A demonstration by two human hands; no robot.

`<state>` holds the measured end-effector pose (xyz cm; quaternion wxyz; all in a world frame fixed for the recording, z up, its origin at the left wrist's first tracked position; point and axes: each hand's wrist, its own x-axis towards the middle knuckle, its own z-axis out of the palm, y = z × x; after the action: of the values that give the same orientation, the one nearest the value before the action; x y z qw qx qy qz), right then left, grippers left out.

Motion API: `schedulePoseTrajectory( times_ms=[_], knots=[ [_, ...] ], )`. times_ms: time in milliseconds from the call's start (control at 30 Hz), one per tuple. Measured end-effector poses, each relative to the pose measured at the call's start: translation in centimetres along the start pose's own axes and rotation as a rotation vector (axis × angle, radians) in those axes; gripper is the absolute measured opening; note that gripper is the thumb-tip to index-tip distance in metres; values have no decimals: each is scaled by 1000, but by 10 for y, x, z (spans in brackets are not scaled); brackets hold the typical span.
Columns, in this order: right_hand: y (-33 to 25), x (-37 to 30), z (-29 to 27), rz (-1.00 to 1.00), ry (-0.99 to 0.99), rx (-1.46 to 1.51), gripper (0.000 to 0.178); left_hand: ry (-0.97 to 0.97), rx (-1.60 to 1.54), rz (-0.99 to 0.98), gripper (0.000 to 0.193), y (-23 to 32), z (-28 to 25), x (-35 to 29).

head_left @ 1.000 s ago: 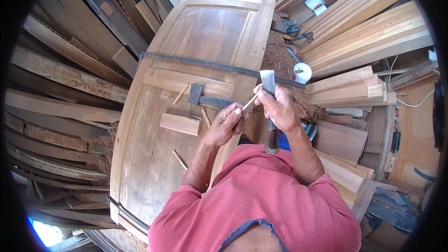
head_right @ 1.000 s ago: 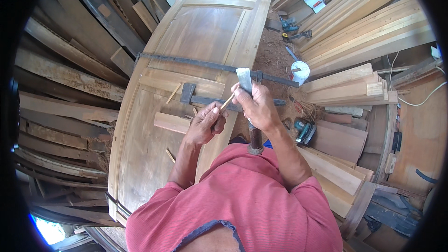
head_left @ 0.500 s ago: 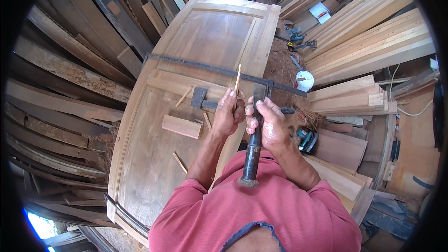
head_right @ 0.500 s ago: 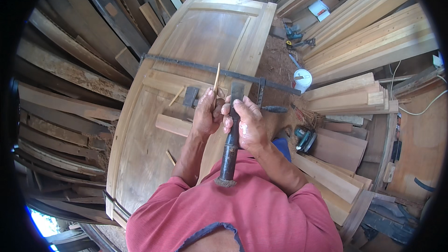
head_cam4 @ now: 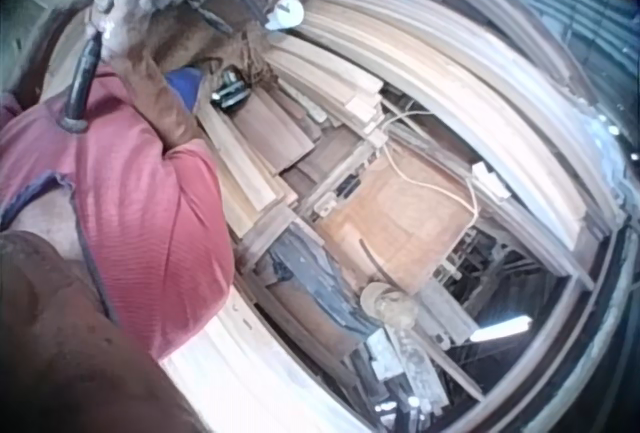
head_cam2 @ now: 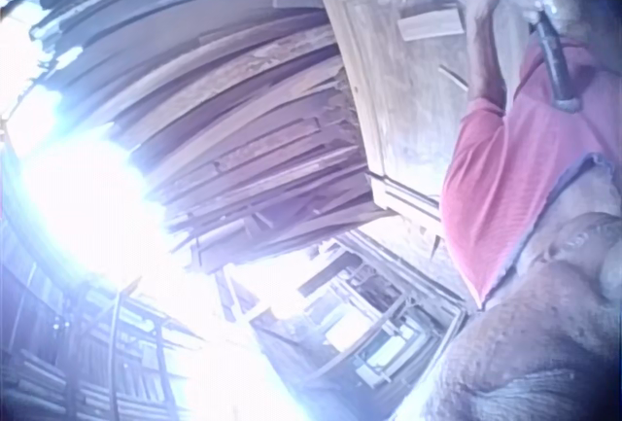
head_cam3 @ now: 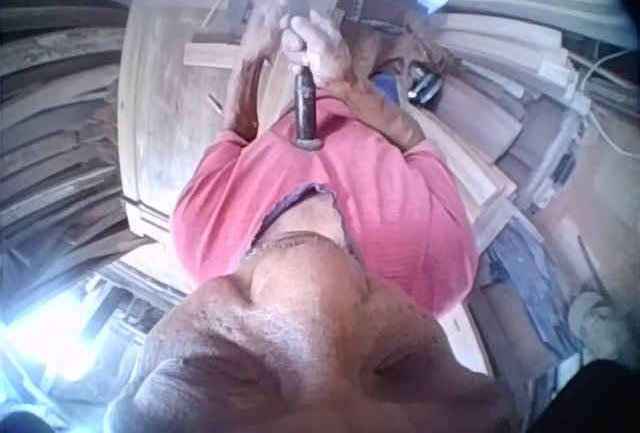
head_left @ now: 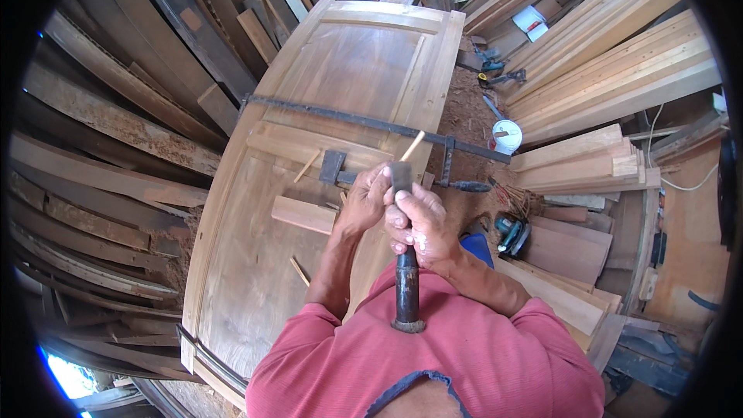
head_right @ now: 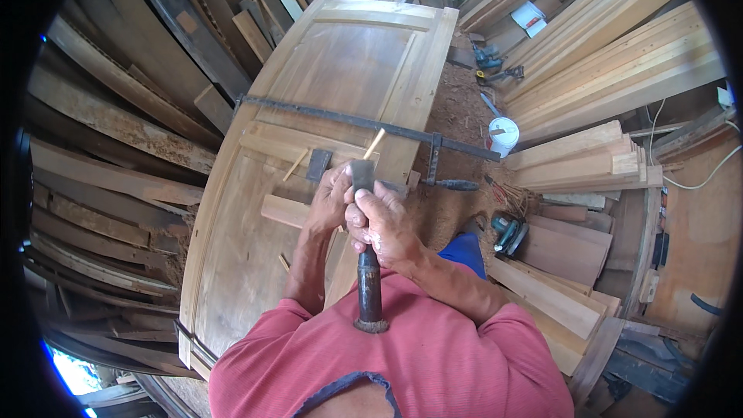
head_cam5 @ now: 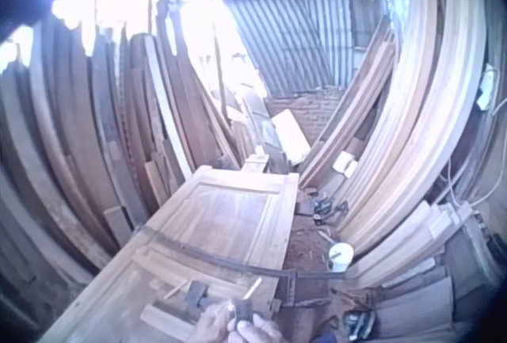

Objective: The person uses a hand chisel to shave and trim a small wooden piece, using a mallet to tap the chisel. They work over a wooden door held in a clamp.

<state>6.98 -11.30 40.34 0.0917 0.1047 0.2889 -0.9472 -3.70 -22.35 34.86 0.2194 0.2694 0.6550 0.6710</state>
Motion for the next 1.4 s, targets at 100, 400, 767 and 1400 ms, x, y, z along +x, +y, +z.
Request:
schedulePoseTrajectory(
  times_ms=[100,400,767,1400],
  knots=[
    [-4,-8,1,-108,27,-113,18,-72,-57,-39,36,2,-3,-15],
    [-2,-16,0,-159,64,-144,22,-55,-419,-192,37,0,17,-36],
    [-18,-22,-8,-208,103,-19,15,21,-306,-91,38,-8,-1,-26],
    [-19,-25,11,-266,40,-98,16,-68,-237,-38,33,-2,-3,-44]
  ],
)
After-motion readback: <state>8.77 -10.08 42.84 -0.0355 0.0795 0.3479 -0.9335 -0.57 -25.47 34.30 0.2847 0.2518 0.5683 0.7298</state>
